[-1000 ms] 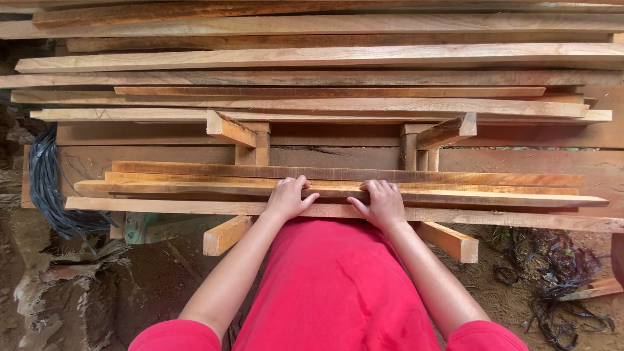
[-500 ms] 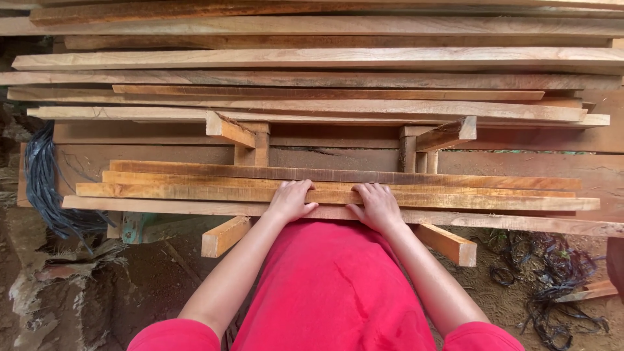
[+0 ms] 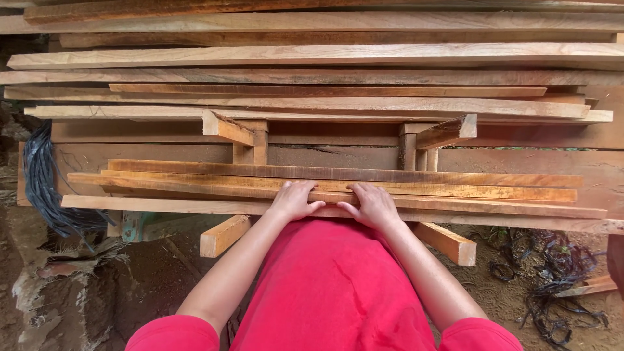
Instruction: Organizing and stacking pieces of cut lumber in a storage area.
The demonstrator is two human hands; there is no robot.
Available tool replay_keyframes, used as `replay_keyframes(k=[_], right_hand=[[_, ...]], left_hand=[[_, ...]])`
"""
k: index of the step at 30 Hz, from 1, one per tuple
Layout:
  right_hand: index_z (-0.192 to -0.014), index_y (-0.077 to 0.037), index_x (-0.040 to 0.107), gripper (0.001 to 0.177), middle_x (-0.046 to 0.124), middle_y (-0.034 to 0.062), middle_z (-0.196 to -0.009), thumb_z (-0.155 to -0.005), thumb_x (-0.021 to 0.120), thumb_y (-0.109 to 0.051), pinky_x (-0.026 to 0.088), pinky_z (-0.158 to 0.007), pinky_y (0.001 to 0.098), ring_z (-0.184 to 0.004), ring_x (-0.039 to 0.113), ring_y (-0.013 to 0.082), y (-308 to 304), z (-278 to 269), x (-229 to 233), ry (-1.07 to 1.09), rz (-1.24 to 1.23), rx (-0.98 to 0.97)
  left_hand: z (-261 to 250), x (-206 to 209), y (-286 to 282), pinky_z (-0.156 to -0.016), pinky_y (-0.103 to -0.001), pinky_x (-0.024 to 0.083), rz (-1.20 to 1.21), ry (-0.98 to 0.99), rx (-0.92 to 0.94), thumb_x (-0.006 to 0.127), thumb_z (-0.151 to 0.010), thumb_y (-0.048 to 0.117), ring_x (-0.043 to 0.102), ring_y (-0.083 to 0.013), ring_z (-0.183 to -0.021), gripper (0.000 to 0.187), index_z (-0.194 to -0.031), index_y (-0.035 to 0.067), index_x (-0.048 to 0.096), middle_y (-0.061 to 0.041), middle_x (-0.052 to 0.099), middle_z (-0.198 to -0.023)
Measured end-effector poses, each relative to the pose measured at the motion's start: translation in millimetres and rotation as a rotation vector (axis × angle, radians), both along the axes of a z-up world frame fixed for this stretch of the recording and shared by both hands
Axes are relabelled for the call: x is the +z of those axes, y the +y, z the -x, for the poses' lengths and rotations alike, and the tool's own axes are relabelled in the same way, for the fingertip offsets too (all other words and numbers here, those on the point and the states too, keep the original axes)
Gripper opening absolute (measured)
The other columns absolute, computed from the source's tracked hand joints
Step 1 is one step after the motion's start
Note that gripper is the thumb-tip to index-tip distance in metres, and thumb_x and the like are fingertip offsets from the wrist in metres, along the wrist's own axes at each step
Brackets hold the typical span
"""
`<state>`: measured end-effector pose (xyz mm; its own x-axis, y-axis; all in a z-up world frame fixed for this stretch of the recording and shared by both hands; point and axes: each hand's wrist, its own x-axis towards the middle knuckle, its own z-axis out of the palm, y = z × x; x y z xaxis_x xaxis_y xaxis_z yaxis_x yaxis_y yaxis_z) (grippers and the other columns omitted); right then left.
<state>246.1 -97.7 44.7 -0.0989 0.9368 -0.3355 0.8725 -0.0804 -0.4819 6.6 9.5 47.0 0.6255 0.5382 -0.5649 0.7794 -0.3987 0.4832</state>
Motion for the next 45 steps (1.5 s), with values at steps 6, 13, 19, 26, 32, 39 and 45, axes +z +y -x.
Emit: replay_keyframes(k=[6,13,19,26,32,39,45], right_hand=[[-0.122,-0.021,0.070,0.041,0.063,-0.0007,-0.110,-0.088,0.073,-0.043,0.055,-0.079,0.0392,-0.110,0.061,0.0232,-6,3,-22,-0.076,-0.197,0.055],[-0.123,-0.023,0.069,0.041,0.064,-0.0026,-0.110,-0.088,0.073,-0.044,0.054,-0.081,0.0387,-0.108,0.061,0.0218,-5,0,-28,-0.029,-0.203,0.050],[-0.118,-0.022,0.072,0.040,0.065,-0.0017,-0.110,-0.088,0.072,-0.049,0.053,-0.081,0.0372,-0.106,0.062,0.0211,-2,-5,-35,0.039,-0.303,0.084],[-0.117,-0.022,0.074,0.035,0.066,-0.0016,-0.109,-0.093,0.068,-0.046,0.053,-0.080,0.0369,-0.107,0.062,0.0215,-7,-5,-38,0.055,-0.329,0.082],[-0.115,-0.026,0.074,0.032,0.065,-0.0051,-0.110,-0.094,0.066,-0.048,0.050,-0.079,0.0354,-0.108,0.060,0.0201,-7,-2,-43,0.030,-0.405,0.074],[-0.115,-0.025,0.075,0.032,0.065,-0.0044,-0.109,-0.096,0.064,-0.048,0.049,-0.078,0.0363,-0.106,0.061,0.0205,-10,-2,-37,0.035,-0.380,0.075],[-0.115,-0.024,0.075,0.034,0.066,-0.0030,-0.109,-0.091,0.070,-0.048,0.051,-0.079,0.0379,-0.104,0.062,0.0223,-7,-5,-47,0.079,-0.292,0.058]], left_hand=[[15,-51,-11,-0.102,-0.040,0.042,-0.159,-0.029,0.006,0.072,-0.089,0.044,0.061,-0.0193,-0.121,0.043,-0.127,0.024,0.068,0.005,0.068,-0.125],[22,-53,-21,-0.107,-0.041,0.035,-0.204,-0.122,0.082,0.074,-0.088,0.046,0.057,-0.0147,-0.122,0.044,-0.127,0.027,0.067,0.010,0.067,-0.126],[26,-55,-22,-0.109,-0.043,0.036,-0.169,-0.090,0.137,0.074,-0.088,0.047,0.055,-0.0132,-0.125,0.043,-0.127,0.030,0.066,0.013,0.063,-0.127],[24,-52,-21,-0.108,-0.042,0.037,-0.174,-0.106,0.120,0.069,-0.092,0.048,0.056,-0.0141,-0.125,0.036,-0.123,0.031,0.067,0.011,0.064,-0.125],[26,-47,-19,-0.108,-0.044,0.037,-0.149,-0.112,0.064,0.064,-0.095,0.051,0.054,-0.0169,-0.126,0.038,-0.127,0.029,0.065,0.008,0.062,-0.127],[31,-54,-26,-0.107,-0.040,0.035,-0.267,-0.163,0.042,0.064,-0.095,0.054,0.053,-0.0141,-0.124,0.040,-0.127,0.030,0.065,0.009,0.060,-0.125],[30,-60,-29,-0.106,-0.041,0.036,-0.270,-0.154,0.049,0.064,-0.095,0.054,0.053,-0.0144,-0.125,0.040,-0.127,0.030,0.065,0.008,0.061,-0.125]])
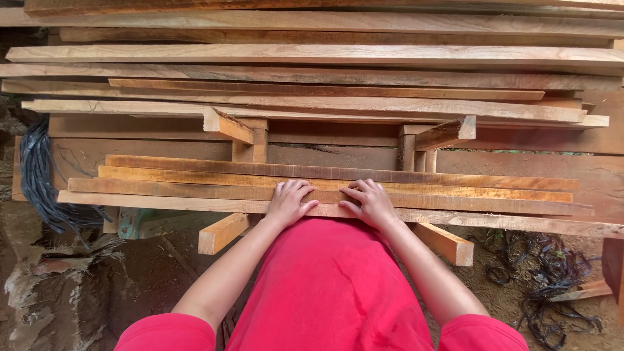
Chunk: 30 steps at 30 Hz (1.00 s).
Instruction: Organizing and stacking pieces of cut lumber in a storage area.
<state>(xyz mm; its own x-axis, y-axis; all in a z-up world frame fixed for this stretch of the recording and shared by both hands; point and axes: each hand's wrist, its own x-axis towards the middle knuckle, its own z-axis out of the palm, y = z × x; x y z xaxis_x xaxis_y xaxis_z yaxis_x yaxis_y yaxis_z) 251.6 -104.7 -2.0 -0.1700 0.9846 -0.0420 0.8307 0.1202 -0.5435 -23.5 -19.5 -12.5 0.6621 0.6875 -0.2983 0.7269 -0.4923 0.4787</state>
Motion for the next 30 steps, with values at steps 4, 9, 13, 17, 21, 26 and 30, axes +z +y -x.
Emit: replay_keyframes(k=[4,9,13,17,21,26,30], right_hand=[[-0.109,-0.023,0.077,0.032,0.069,-0.0024,-0.106,-0.088,0.072,-0.046,0.053,-0.079,0.0394,-0.102,0.064,0.0237,16,-3,-6,0.068,0.075,-0.043],[-0.124,-0.029,0.070,0.044,0.063,-0.0047,-0.120,-0.092,0.066,-0.058,0.046,-0.098,0.0417,-0.118,0.058,0.0218,45,-7,-10,-0.191,0.034,-0.221],[-0.119,-0.024,0.073,0.048,0.071,0.0003,-0.108,-0.094,0.059,-0.063,0.043,-0.102,0.0464,-0.110,0.065,0.0248,49,-8,-22,-0.196,0.230,-0.245],[-0.116,-0.020,0.074,0.060,0.075,0.0036,-0.109,-0.088,0.058,-0.070,0.045,-0.100,0.0468,-0.110,0.068,0.0268,53,-11,-19,-0.185,0.398,-0.207],[-0.123,-0.025,0.072,0.069,0.077,0.0009,-0.116,-0.084,0.055,-0.079,0.046,-0.097,0.0415,-0.117,0.068,0.0228,70,-10,-3,-0.238,0.610,-0.169],[-0.122,-0.026,0.073,0.071,0.078,0.0031,-0.115,-0.082,0.055,-0.081,0.044,-0.098,0.0408,-0.118,0.068,0.0241,73,-13,-1,-0.213,0.656,-0.164],[-0.120,-0.026,0.074,0.074,0.078,0.0053,-0.112,-0.080,0.053,-0.085,0.045,-0.097,0.0406,-0.118,0.069,0.0251,76,-12,4,-0.219,0.689,-0.154]], left_hand=[[-5,1,10,-0.104,-0.041,0.040,0.059,0.040,0.003,0.064,-0.094,0.057,0.055,-0.0148,-0.124,0.041,-0.125,0.030,0.067,0.009,0.062,-0.125],[-16,-15,25,-0.095,-0.044,0.049,0.185,0.186,-0.002,0.075,-0.084,0.052,0.063,-0.0221,-0.115,0.036,-0.112,0.030,0.074,0.007,0.068,-0.117],[-29,-43,44,-0.089,-0.049,0.053,0.350,0.000,0.200,0.069,-0.091,0.043,0.069,-0.0289,-0.109,0.022,-0.102,0.027,0.078,0.000,0.074,-0.112],[-33,-25,57,-0.108,-0.049,0.040,0.078,0.074,0.232,0.068,-0.092,0.052,0.056,-0.0251,-0.127,0.045,-0.130,0.029,0.064,0.004,0.062,-0.130],[-21,-16,54,-0.111,-0.045,0.034,-0.010,0.177,0.088,0.069,-0.089,0.055,0.057,-0.0220,-0.126,0.059,-0.137,0.022,0.060,0.001,0.066,-0.129],[-23,4,50,-0.117,-0.048,0.030,0.021,0.104,0.104,0.064,-0.088,0.068,0.055,-0.0249,-0.131,0.073,-0.139,0.016,0.059,-0.004,0.065,-0.134],[-25,1,52,-0.117,-0.047,0.029,0.033,0.171,0.078,0.060,-0.087,0.074,0.054,-0.0228,-0.130,0.077,-0.140,0.018,0.057,-0.002,0.064,-0.133]])
